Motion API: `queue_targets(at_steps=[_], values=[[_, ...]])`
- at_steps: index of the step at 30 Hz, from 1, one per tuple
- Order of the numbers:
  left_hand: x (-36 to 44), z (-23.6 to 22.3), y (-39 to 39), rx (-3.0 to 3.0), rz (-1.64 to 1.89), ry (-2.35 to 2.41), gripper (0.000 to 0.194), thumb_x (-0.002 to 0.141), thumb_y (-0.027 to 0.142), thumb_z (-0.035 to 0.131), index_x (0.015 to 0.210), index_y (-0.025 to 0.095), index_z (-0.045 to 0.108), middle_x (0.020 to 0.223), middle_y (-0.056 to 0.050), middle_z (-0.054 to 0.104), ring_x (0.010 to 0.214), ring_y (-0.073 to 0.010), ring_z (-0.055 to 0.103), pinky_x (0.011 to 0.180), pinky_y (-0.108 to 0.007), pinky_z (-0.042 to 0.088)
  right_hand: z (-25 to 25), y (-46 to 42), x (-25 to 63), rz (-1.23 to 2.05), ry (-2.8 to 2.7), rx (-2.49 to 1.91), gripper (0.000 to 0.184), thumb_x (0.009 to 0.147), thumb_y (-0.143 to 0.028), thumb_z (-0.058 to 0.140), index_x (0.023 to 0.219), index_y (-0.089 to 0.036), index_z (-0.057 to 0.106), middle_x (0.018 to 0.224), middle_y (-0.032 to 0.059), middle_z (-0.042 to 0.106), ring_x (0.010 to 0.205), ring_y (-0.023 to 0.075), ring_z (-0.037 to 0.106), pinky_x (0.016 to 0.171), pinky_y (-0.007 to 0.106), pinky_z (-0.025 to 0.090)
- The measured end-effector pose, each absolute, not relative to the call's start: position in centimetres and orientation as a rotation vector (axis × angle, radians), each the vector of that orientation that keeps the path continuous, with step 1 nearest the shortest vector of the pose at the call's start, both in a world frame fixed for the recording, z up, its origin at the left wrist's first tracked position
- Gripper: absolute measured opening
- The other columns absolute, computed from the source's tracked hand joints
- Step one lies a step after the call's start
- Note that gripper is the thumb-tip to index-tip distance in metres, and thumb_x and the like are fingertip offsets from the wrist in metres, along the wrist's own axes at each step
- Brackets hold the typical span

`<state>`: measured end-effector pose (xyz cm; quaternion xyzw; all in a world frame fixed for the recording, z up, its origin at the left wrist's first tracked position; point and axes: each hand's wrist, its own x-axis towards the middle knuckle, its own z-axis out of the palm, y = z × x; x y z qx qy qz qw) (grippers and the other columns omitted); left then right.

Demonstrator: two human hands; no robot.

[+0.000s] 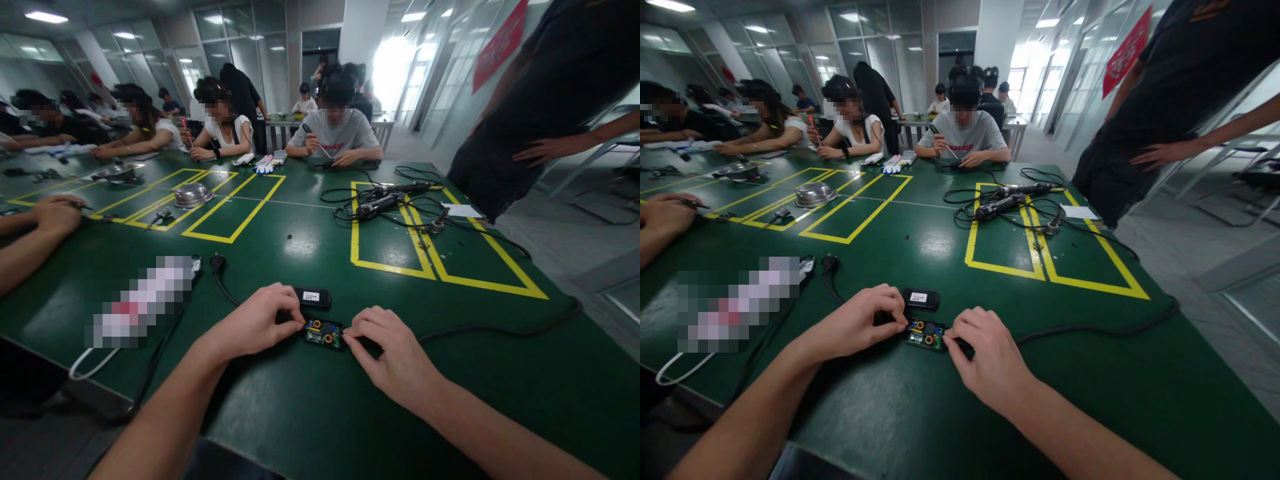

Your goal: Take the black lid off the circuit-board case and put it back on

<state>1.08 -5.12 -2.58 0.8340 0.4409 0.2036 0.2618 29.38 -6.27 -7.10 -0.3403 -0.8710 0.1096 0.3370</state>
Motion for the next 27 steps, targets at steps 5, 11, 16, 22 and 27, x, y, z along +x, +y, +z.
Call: queue_targets(at_steps=[5, 11, 16, 22, 27], values=[[2.0, -3.3, -5.0, 2.331, 0.724, 1.304, 0.019, 0.095, 0.01, 0.069, 0.101, 0.022, 0.083, 0.129, -0.009, 0.074, 0.121, -0.0268, 0.068, 0.112, -0.044, 0.054, -7.0, -6.5, 29.2, 0.284, -2.25, -0.887, 0.017, 0.099, -0.009, 0.06, 0.092, -0.021, 0.069, 0.088, 0.005, 0.074, 0.079, 0.0217, 0.067, 0.071, 0.036, 0.047], [2.1, -4.8, -3.8, 2.224, 0.692, 1.487, 0.042, 0.094, 0.015, 0.079, 0.135, 0.025, 0.077, 0.136, -0.009, 0.08, 0.128, -0.0312, 0.069, 0.117, -0.052, 0.053, -7.3, -6.5, 29.0, 0.307, -2.205, -0.953, 0.014, 0.099, -0.012, 0.057, 0.097, -0.022, 0.067, 0.09, 0.0054, 0.074, 0.082, 0.0233, 0.068, 0.074, 0.039, 0.049], [1.9, -3.9, -4.7, 2.181, 0.807, 1.341, 0.042, 0.095, 0.021, 0.081, 0.136, 0.026, 0.076, 0.132, -0.007, 0.079, 0.123, -0.0275, 0.069, 0.112, -0.045, 0.054, -7.6, -6.6, 29.1, 0.377, -2.08, -1.059, 0.033, 0.092, -0.017, 0.064, 0.124, -0.023, 0.061, 0.101, 0.0063, 0.073, 0.086, 0.0245, 0.069, 0.078, 0.04, 0.055], [2.2, -2.9, -5.8, 2.158, 0.661, 1.11, 0.04, 0.086, 0.017, 0.085, 0.125, 0.026, 0.08, 0.124, -0.006, 0.079, 0.121, -0.0265, 0.067, 0.11, -0.042, 0.053, -7.0, -7.1, 29.0, 0.445, -2.178, -1.098, 0.053, 0.086, -0.024, 0.075, 0.137, -0.022, 0.06, 0.112, 0.0099, 0.074, 0.091, 0.0266, 0.07, 0.081, 0.043, 0.056], [2.4, -2.9, -5.8, 2.142, 0.602, 1.123, 0.037, 0.085, 0.016, 0.085, 0.121, 0.025, 0.079, 0.121, -0.005, 0.078, 0.119, -0.0265, 0.066, 0.111, -0.043, 0.051, -6.8, -6.8, 28.8, 0.428, -2.241, -1.085, 0.047, 0.085, -0.021, 0.081, 0.129, -0.021, 0.067, 0.115, 0.0111, 0.078, 0.098, 0.0294, 0.072, 0.086, 0.046, 0.056]])
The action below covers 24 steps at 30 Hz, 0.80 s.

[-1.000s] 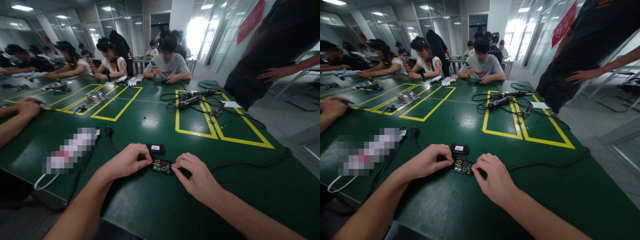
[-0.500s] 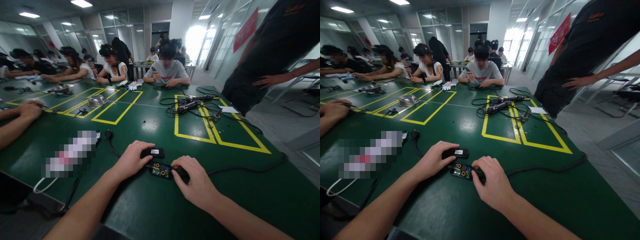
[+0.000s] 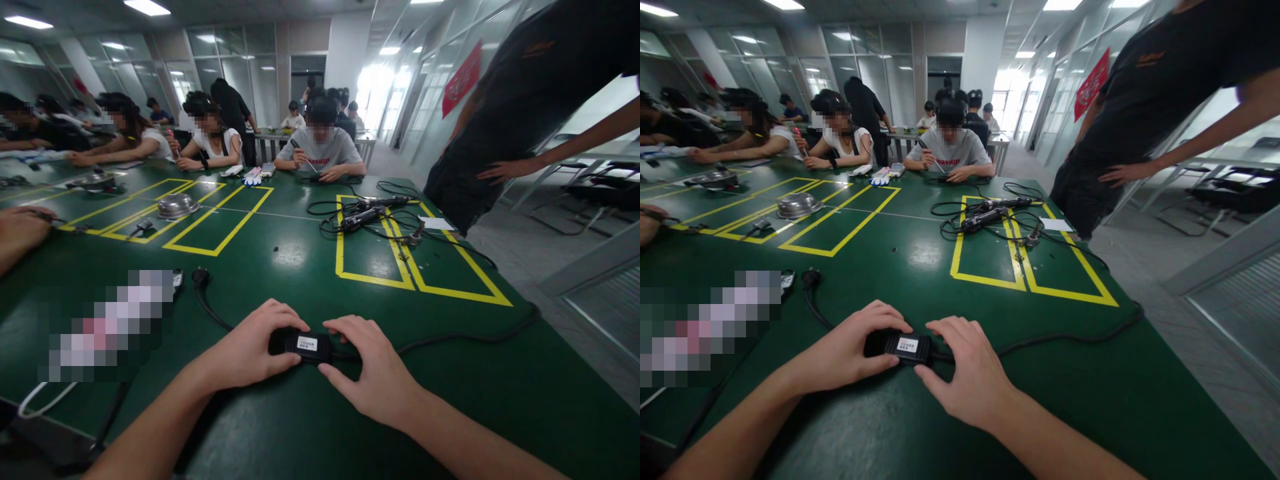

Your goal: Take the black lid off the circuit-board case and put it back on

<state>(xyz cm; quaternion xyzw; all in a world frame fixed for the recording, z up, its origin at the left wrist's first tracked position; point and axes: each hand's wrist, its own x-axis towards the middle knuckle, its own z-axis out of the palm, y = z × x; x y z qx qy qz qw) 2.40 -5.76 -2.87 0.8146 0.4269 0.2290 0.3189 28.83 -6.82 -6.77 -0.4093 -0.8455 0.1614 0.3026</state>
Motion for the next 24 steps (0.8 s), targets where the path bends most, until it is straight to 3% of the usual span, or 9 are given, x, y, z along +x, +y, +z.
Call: queue_targets(at_steps=[9, 19, 21, 24], values=[[2.14, -3.08, -5.5, 2.137, 0.528, 1.146, 0.038, 0.089, 0.024, 0.086, 0.126, 0.027, 0.08, 0.12, -0.006, 0.076, 0.116, -0.0264, 0.067, 0.108, -0.042, 0.052, -6.92, -6.45, 28.68, 0.442, -2.267, -1.081, 0.033, 0.084, -0.016, 0.088, 0.114, -0.022, 0.077, 0.109, 0.0069, 0.081, 0.096, 0.0269, 0.074, 0.086, 0.044, 0.055], [2.23, -3.1, -5.5, 2.158, 0.54, 1.141, 0.032, 0.091, 0.029, 0.085, 0.122, 0.026, 0.081, 0.11, -0.004, 0.078, 0.102, -0.0234, 0.072, 0.093, -0.034, 0.054, -6.71, -6.42, 28.65, 0.484, -2.272, -1.094, 0.031, 0.087, -0.02, 0.086, 0.116, -0.023, 0.076, 0.108, 0.0071, 0.081, 0.096, 0.0278, 0.074, 0.086, 0.045, 0.055], [2.02, -3.02, -5.4, 2.136, 0.56, 1.154, 0.028, 0.094, 0.033, 0.081, 0.121, 0.025, 0.08, 0.109, -0.004, 0.079, 0.099, -0.0224, 0.072, 0.09, -0.033, 0.054, -6.68, -6.55, 28.61, 0.496, -2.267, -1.111, 0.038, 0.088, -0.022, 0.085, 0.124, -0.024, 0.073, 0.107, 0.0073, 0.08, 0.095, 0.0275, 0.074, 0.085, 0.044, 0.056], [1.75, -3.23, -4.96, 2.076, 0.637, 1.275, 0.025, 0.098, 0.036, 0.074, 0.119, 0.024, 0.078, 0.108, -0.004, 0.079, 0.095, -0.0218, 0.07, 0.087, -0.033, 0.055, -6.8, -6.7, 28.61, 0.53, -2.207, -1.164, 0.063, 0.084, -0.023, 0.086, 0.143, -0.024, 0.062, 0.107, 0.0065, 0.078, 0.093, 0.0267, 0.073, 0.085, 0.043, 0.057]])
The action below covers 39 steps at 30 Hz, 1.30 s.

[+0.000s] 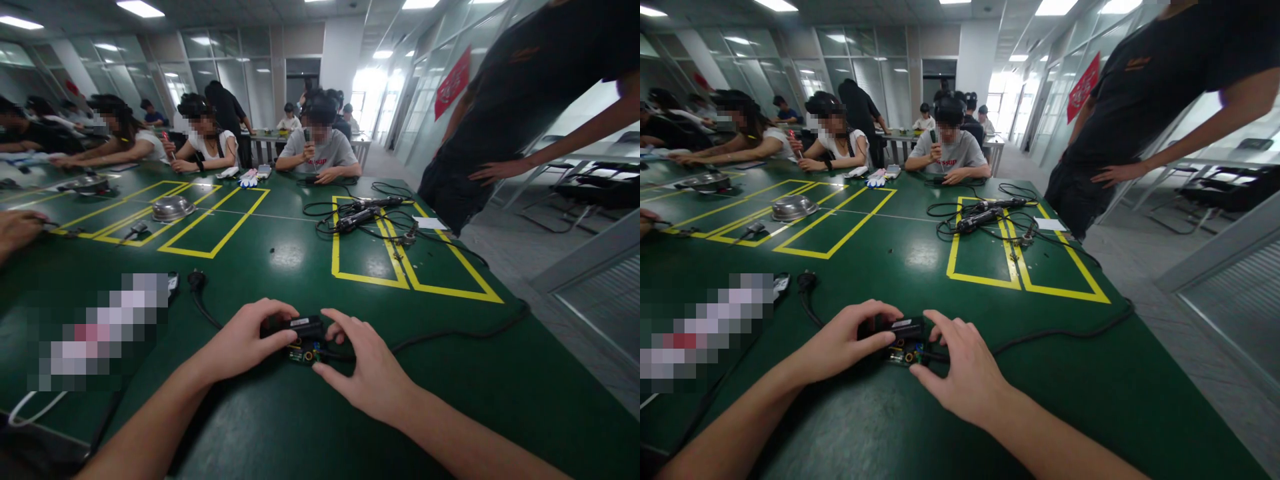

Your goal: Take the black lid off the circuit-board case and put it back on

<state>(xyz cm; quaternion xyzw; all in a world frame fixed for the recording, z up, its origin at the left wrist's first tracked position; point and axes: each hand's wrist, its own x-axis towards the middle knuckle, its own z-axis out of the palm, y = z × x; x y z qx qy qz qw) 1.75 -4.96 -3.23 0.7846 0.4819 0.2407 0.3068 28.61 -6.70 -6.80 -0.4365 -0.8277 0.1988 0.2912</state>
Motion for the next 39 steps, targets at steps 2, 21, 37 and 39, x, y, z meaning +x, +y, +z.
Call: queue_targets(at_steps=[2, 21, 37, 39], values=[[1.7, -3.7, -4.6, 2.064, 0.695, 1.405, 0.022, 0.097, 0.034, 0.074, 0.115, 0.023, 0.076, 0.108, -0.005, 0.078, 0.097, -0.0236, 0.07, 0.09, -0.036, 0.056, -7.0, -6.7, 28.7, 0.523, -2.197, -1.176, 0.058, 0.084, -0.021, 0.084, 0.138, -0.024, 0.063, 0.105, 0.0056, 0.078, 0.092, 0.0262, 0.072, 0.083, 0.042, 0.057], [1.5, -2.5, -5.6, 2.286, 0.591, 1.253, 0.009, 0.094, 0.026, 0.072, 0.086, 0.021, 0.07, 0.091, -0.003, 0.071, 0.083, -0.0191, 0.065, 0.076, -0.03, 0.048, -7.8, -6.4, 29.1, 0.447, -2.272, -0.955, 0.01, 0.101, -0.015, 0.068, 0.099, -0.022, 0.073, 0.095, 0.0053, 0.08, 0.084, 0.0206, 0.077, 0.076, 0.033, 0.062], [1.6, -2.8, -5.6, 2.181, 0.505, 1.232, 0.008, 0.096, 0.026, 0.066, 0.09, 0.021, 0.068, 0.089, -0.001, 0.07, 0.077, -0.0172, 0.061, 0.071, -0.028, 0.045, -7.9, -6.4, 29.0, 0.407, -2.251, -0.998, 0.012, 0.098, -0.011, 0.072, 0.1, -0.022, 0.072, 0.095, 0.003, 0.077, 0.083, 0.0201, 0.077, 0.077, 0.031, 0.062], [1.6, -2.8, -5.6, 2.179, 0.507, 1.234, 0.008, 0.096, 0.025, 0.067, 0.09, 0.021, 0.067, 0.087, 0.0, 0.07, 0.076, -0.0167, 0.06, 0.071, -0.028, 0.044, -7.8, -6.4, 28.9, 0.408, -2.258, -0.998, 0.012, 0.098, -0.01, 0.073, 0.1, -0.022, 0.072, 0.095, 0.0028, 0.077, 0.083, 0.0199, 0.077, 0.076, 0.031, 0.062]])
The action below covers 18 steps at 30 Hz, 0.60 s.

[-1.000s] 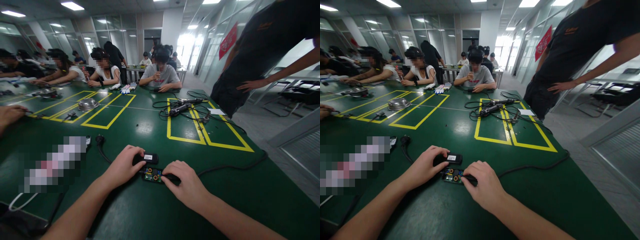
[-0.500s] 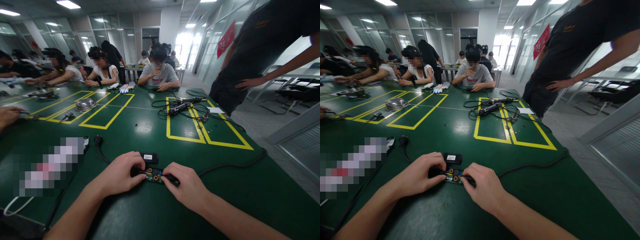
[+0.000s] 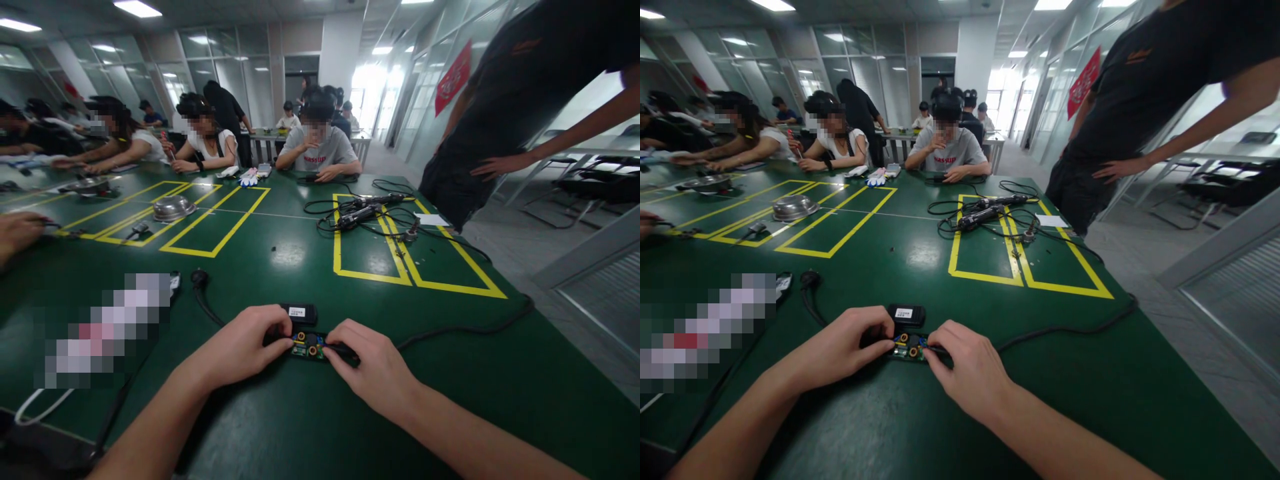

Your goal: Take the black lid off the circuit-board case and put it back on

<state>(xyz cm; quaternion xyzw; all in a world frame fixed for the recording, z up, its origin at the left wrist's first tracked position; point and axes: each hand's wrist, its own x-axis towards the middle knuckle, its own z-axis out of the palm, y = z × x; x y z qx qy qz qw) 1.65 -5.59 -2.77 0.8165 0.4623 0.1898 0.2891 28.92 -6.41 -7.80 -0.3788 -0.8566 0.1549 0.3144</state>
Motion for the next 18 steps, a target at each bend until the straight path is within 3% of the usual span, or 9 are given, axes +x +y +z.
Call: queue_targets(at_steps=[7, 12, 18], values=[[1.6, -2.82, -5.56, 2.189, 0.492, 1.26, 0.006, 0.094, 0.024, 0.071, 0.09, 0.021, 0.07, 0.087, -0.001, 0.071, 0.075, -0.017, 0.062, 0.072, -0.029, 0.045, -7.62, -6.47, 28.81, 0.423, -2.254, -0.994, 0.012, 0.098, -0.011, 0.07, 0.101, -0.023, 0.071, 0.097, 0.0036, 0.077, 0.084, 0.0199, 0.077, 0.077, 0.031, 0.062], [1.46, -2.64, -5.58, 2.216, 0.537, 1.229, 0.01, 0.095, 0.018, 0.065, 0.089, 0.02, 0.072, 0.089, -0.002, 0.072, 0.077, -0.017, 0.065, 0.073, -0.029, 0.046, -7.1, -6.59, 28.88, 0.475, -2.245, -1.009, 0.013, 0.1, -0.011, 0.065, 0.102, -0.021, 0.072, 0.099, 0.0053, 0.077, 0.084, 0.0209, 0.076, 0.076, 0.033, 0.063], [0.94, -3.11, -5.14, 2.239, 0.542, 1.186, 0.014, 0.097, 0.016, 0.067, 0.085, 0.02, 0.073, 0.089, -0.001, 0.071, 0.079, -0.0153, 0.065, 0.075, -0.026, 0.045, -7.57, -6.25, 28.94, 0.464, -2.215, -1.002, 0.015, 0.098, -0.008, 0.07, 0.092, -0.021, 0.073, 0.094, 0.0047, 0.076, 0.085, 0.0215, 0.074, 0.076, 0.034, 0.061]])
